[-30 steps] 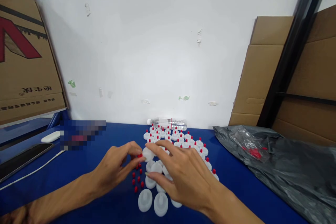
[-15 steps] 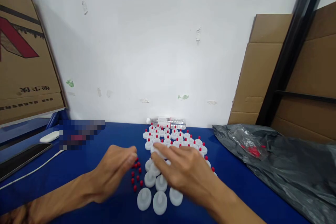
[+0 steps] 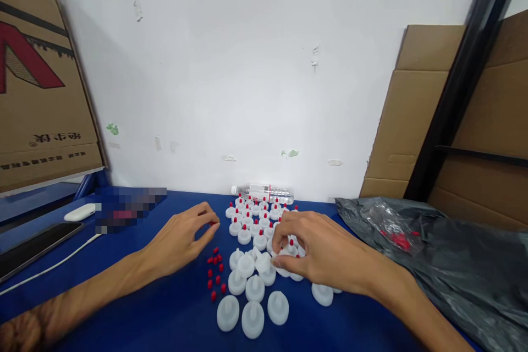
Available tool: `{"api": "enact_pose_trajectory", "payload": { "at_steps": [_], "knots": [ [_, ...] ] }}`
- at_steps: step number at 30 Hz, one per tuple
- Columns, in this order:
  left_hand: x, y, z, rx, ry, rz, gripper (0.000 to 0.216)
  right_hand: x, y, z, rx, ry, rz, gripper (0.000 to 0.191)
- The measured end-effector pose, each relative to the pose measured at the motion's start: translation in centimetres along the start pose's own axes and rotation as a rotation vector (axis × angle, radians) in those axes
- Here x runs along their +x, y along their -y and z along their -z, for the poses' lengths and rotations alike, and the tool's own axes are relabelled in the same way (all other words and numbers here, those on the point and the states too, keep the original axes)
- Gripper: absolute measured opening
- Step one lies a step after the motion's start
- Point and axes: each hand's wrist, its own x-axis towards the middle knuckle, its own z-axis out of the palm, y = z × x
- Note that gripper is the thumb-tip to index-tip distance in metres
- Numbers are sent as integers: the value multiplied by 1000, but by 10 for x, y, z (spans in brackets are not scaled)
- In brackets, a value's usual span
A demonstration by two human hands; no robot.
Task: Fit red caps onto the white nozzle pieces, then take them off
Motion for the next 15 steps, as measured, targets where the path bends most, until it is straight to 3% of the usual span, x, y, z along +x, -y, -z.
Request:
{"api": "enact_pose_trajectory", "payload": {
  "at_steps": [8,15],
  "knots": [
    [-1,1,-5,-4,69,14,24,-2,-9,-7,60,231,-68,8],
    [-4,-1,-7,-47,104,15,23,-1,-21,2,-122,144,-181,16]
  ]
}}
